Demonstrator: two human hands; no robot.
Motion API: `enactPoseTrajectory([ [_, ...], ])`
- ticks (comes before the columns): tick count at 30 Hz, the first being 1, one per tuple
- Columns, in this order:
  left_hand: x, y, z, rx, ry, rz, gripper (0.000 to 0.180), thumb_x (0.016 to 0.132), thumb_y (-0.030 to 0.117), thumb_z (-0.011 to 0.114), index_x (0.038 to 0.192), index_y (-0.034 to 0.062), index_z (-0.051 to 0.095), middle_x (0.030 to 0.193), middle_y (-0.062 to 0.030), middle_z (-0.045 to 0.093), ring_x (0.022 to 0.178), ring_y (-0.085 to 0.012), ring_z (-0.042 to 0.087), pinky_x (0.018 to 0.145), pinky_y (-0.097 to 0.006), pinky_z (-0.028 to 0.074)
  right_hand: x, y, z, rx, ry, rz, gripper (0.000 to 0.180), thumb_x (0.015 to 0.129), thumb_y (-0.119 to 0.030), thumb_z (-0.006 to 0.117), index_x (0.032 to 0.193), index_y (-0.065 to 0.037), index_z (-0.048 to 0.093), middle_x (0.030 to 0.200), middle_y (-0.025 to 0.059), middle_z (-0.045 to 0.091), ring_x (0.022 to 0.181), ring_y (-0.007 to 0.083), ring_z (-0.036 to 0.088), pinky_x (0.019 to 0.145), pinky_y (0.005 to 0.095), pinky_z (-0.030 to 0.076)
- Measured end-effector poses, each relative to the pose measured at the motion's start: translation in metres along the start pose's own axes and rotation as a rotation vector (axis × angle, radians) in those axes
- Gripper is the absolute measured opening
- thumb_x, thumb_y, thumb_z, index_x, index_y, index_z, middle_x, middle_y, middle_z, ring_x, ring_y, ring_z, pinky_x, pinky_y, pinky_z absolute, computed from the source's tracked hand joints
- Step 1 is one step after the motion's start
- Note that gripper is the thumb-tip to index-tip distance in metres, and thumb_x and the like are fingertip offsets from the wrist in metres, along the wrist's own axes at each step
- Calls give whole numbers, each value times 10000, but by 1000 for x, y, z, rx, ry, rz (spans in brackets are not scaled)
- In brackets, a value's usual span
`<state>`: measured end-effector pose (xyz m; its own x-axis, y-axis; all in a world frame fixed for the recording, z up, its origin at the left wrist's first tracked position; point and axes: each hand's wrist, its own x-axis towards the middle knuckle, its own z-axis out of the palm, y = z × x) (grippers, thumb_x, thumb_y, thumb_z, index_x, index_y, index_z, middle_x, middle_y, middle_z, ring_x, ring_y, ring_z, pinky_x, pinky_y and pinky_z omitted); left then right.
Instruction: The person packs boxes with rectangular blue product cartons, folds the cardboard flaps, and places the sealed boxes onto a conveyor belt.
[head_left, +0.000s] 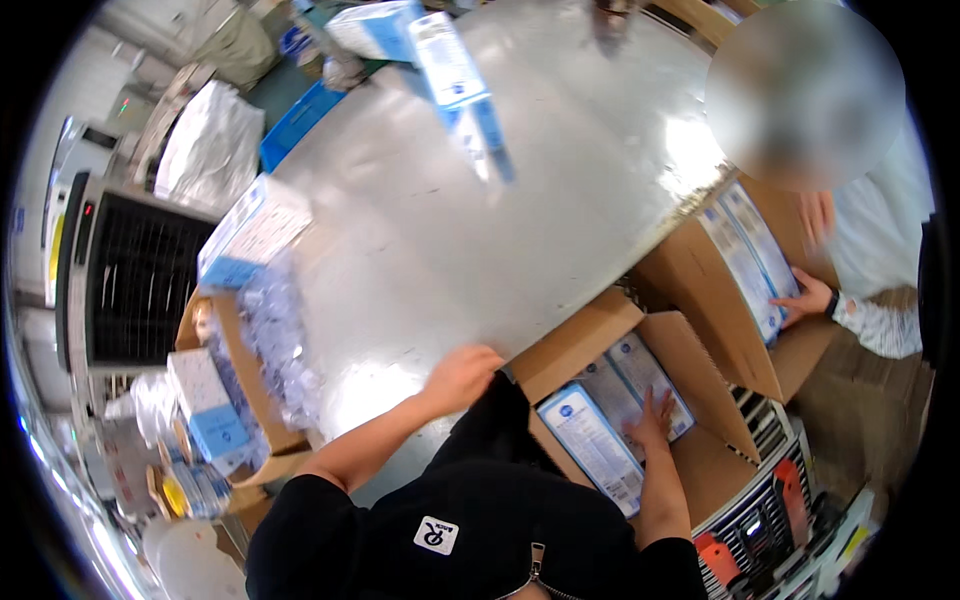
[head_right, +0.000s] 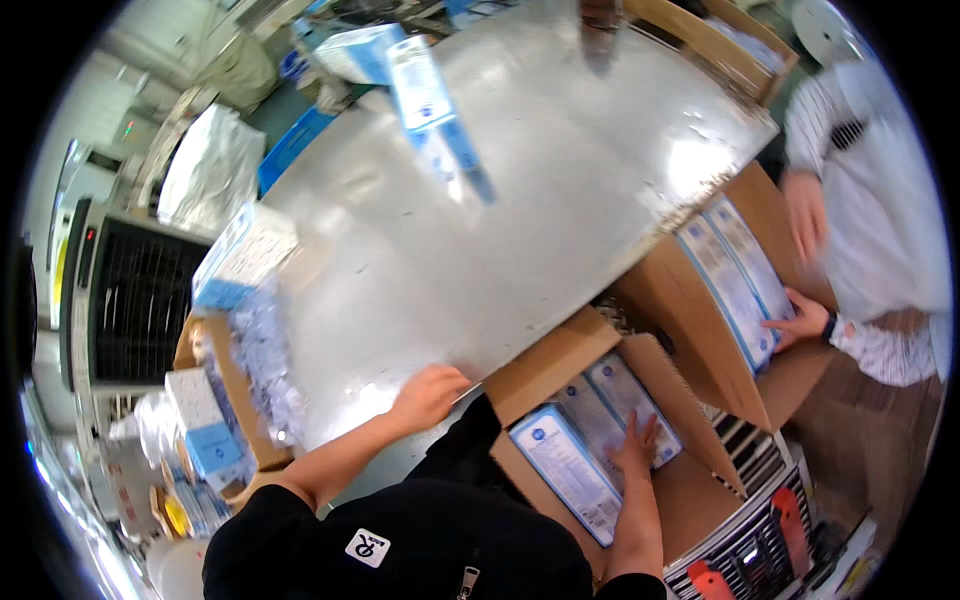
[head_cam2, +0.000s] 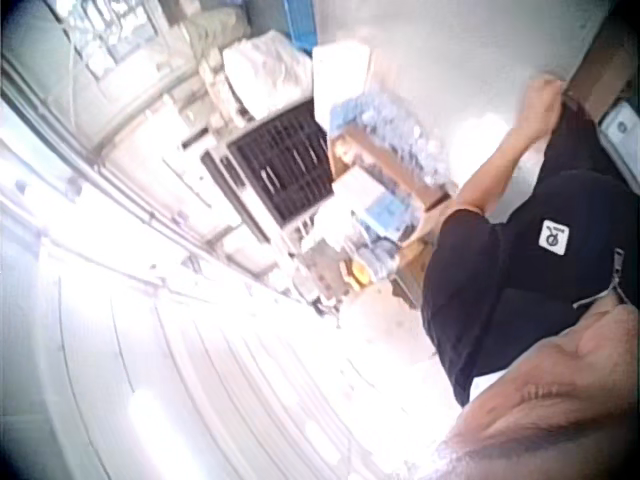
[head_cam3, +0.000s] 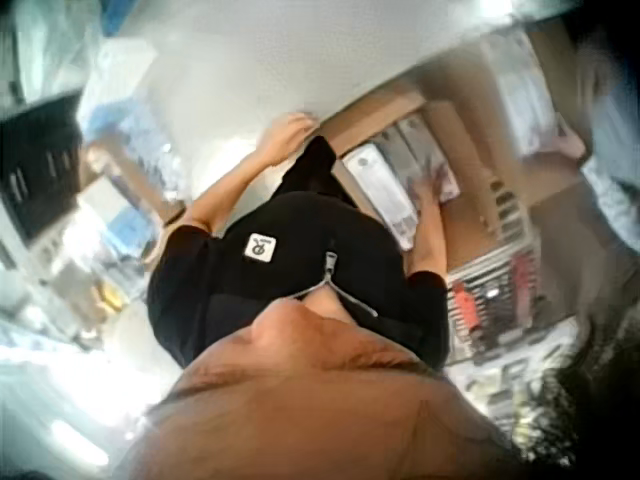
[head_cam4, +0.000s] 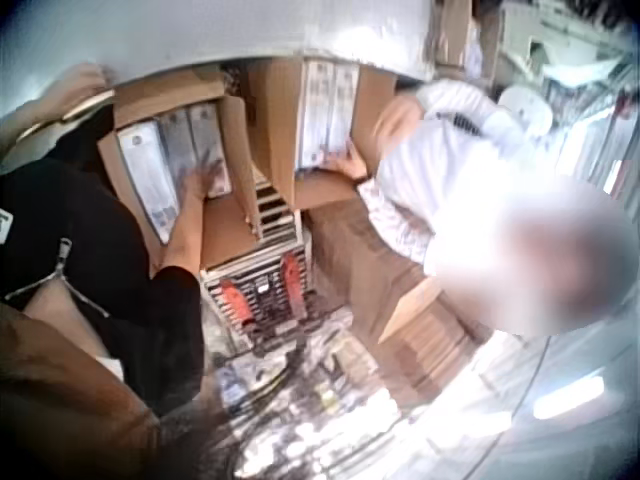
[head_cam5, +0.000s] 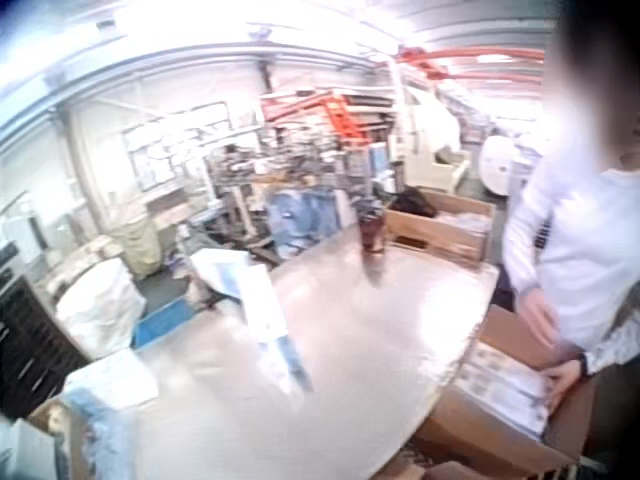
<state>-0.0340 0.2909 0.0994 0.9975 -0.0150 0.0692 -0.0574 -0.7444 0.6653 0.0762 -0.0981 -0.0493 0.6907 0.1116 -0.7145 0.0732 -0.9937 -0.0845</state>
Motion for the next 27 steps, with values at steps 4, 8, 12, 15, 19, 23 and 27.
enactPoseTrajectory([
  [4,-82,-110,-80,434,408,-355,233,710,44,585,941,77,600,979,-145,570,911,-331,538,803,-415,445,33,8,-18,-123,-231,-13,898,726,-391,678,1432,-157,173,1481,168,140,1345,354,198,1057,430,262],
  [8,-126,-215,-182,743,681,-749,528,712,119,633,1204,41,456,1207,-209,466,1127,-379,434,965,-433,354,59,17,-66,280,-106,-159,722,772,-356,619,1358,-46,334,1353,207,393,1249,308,398,1024,350,321],
  [12,-72,-230,-212,962,565,-1065,655,746,295,653,1294,56,386,1344,-217,359,1199,-405,370,986,-430,335,22,-24,-77,412,-56,-170,610,800,-285,582,1312,-9,397,1287,215,467,1210,289,448,997,336,352],
  [15,-86,-269,-229,1043,312,-930,514,796,315,601,1216,48,475,1269,-213,465,1152,-390,441,949,-457,364,7,-13,-54,103,-24,-400,566,796,-243,607,1287,-23,429,1186,198,538,1073,278,534,898,341,422],
  [19,-139,-325,-275,205,1192,-758,176,885,149,509,917,12,614,749,-101,652,653,-232,632,637,-360,518,-21,-9,-51,140,76,-550,481,795,-201,617,1225,-28,490,1042,179,615,922,262,613,810,345,475],
  [23,-109,-275,-263,-568,1189,-670,170,899,145,517,833,19,611,721,-57,639,592,-132,602,567,-256,505,-58,-25,-57,400,182,-367,364,790,-133,607,1133,-21,556,936,149,640,841,239,631,751,323,492],
  [27,-50,-157,-198,-901,807,-542,161,889,170,551,793,55,610,700,-35,624,612,-117,597,580,-265,508,-98,-149,-115,507,500,-753,324,756,-54,612,1080,-58,594,954,130,608,862,270,601,729,319,493],
])
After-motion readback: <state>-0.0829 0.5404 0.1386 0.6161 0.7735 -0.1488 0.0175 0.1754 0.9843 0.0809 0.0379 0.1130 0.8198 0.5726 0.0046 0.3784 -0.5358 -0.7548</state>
